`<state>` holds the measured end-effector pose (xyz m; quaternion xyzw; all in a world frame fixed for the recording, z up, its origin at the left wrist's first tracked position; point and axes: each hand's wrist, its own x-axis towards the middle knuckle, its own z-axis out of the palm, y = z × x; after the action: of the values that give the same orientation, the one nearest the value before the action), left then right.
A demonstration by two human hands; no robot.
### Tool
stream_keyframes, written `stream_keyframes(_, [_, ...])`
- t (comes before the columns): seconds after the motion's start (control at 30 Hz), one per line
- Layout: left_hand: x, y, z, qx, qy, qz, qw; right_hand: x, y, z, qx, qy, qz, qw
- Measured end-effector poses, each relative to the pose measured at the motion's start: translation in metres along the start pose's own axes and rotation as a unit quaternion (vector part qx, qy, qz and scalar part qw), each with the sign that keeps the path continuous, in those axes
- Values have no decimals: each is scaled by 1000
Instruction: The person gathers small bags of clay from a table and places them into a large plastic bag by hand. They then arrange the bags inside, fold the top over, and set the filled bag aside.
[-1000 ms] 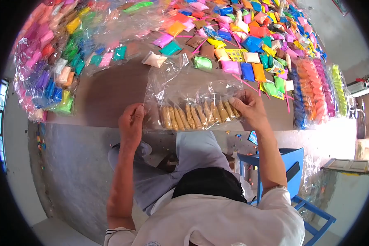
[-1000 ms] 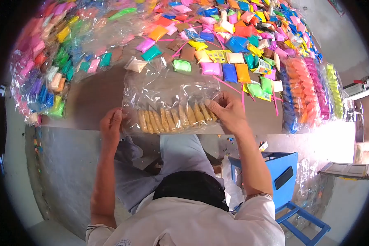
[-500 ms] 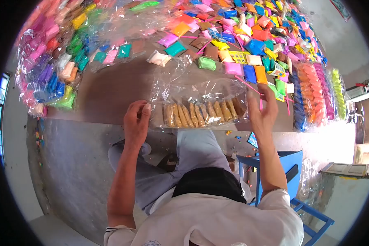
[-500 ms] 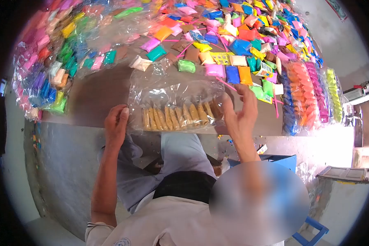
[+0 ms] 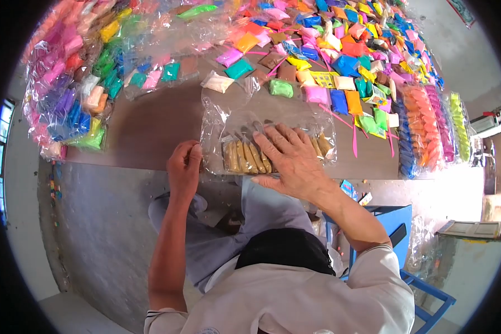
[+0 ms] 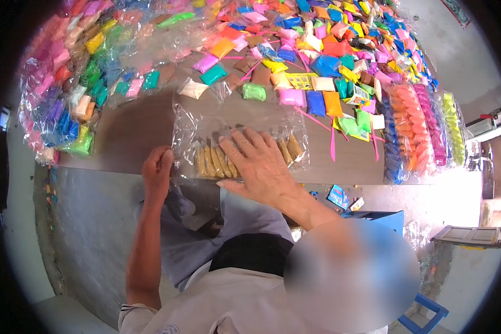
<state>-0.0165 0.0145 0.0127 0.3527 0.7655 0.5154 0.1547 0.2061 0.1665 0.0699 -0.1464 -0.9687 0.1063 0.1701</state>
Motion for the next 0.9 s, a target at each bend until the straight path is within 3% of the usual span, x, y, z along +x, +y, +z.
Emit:
stream_keyframes(0.1, [-3,1,1,-53,19,-43,997,0,-1,1,12,11,3,1000])
stream_keyframes(0.2, [-5,19,3,-32,50,-27,998,1,-1,5,9,18,6,1000])
stream_keyframes(0.4, [-3,54,6,102,52,192,975,0,1,9,9,5,12,1000])
stream_keyframes(0.6, [3,89,65,145,-53,273,950,-3,6,19,0,34,4,999])
stream_keyframes(0.73, [11,83,82,150,-59,281,946,-2,9,15,11,-16,26,999])
stream_keyframes(0.8, [14,80,79,156,-67,306,937,-2,12,8,6,20,18,1000])
stream_keyframes(0.9, [13,69,72,184,-90,263,943,0,29,-12,-5,26,-5,1000])
